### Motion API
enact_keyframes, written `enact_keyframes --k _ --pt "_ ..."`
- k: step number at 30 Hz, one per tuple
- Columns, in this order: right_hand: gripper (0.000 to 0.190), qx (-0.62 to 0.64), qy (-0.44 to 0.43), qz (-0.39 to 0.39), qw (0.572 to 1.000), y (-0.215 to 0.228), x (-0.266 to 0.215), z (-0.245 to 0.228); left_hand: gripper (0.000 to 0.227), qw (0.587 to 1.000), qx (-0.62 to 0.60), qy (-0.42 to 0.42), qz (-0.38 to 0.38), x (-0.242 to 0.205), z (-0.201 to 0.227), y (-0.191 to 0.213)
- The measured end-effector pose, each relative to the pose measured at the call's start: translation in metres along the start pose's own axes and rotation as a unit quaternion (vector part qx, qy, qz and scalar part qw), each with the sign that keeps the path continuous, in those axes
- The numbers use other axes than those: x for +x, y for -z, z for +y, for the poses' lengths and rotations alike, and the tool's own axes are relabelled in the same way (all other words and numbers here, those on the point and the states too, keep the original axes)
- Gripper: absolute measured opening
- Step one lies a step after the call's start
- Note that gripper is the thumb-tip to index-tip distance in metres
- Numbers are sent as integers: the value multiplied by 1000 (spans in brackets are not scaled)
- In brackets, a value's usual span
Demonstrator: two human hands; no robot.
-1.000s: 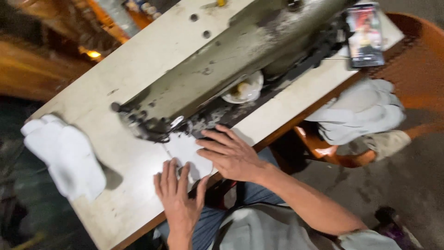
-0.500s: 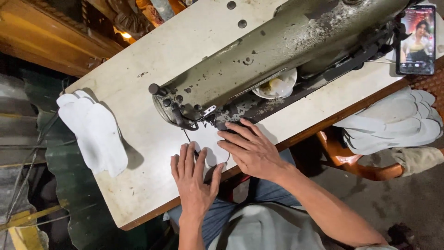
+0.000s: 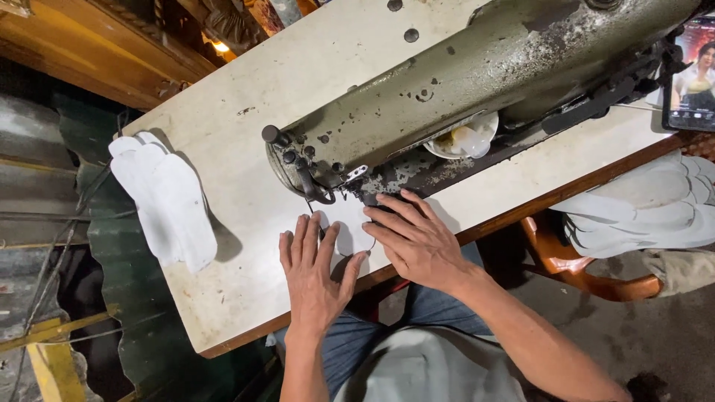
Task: Stitching the edges of shoe insoles using an industrial sewing machine at a stitching station.
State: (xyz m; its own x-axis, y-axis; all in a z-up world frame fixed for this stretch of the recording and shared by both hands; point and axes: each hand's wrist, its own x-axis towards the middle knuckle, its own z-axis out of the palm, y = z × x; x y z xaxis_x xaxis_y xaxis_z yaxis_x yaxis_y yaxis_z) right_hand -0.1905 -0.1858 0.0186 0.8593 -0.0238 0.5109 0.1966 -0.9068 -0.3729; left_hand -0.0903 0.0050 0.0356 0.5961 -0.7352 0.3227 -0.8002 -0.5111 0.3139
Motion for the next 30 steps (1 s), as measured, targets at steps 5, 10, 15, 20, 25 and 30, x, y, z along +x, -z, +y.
enact_keyframes --k 5,10,15,20,25,30 --pt "29 4 -3 -5 1000 -1 -1 1 56 1000 4 0 -4 3 -4 0" --pt "29 -8 -6 -5 1000 1 1 0 55 1000 0 -5 1 6 -9 0" --pt "25 35 -46 11 998 -1 3 -6 60 999 12 29 -22 7 -15 -4" --pt "28 27 -37 12 999 -3 2 -7 60 999 13 26 -44 12 -22 -2" --pt "30 22 -19 17 999 -2 3 -7 62 998 28 18 -51 22 -28 3" --pt "29 17 -18 20 999 -5 1 -8 75 995 20 2 -100 31 -43 5"
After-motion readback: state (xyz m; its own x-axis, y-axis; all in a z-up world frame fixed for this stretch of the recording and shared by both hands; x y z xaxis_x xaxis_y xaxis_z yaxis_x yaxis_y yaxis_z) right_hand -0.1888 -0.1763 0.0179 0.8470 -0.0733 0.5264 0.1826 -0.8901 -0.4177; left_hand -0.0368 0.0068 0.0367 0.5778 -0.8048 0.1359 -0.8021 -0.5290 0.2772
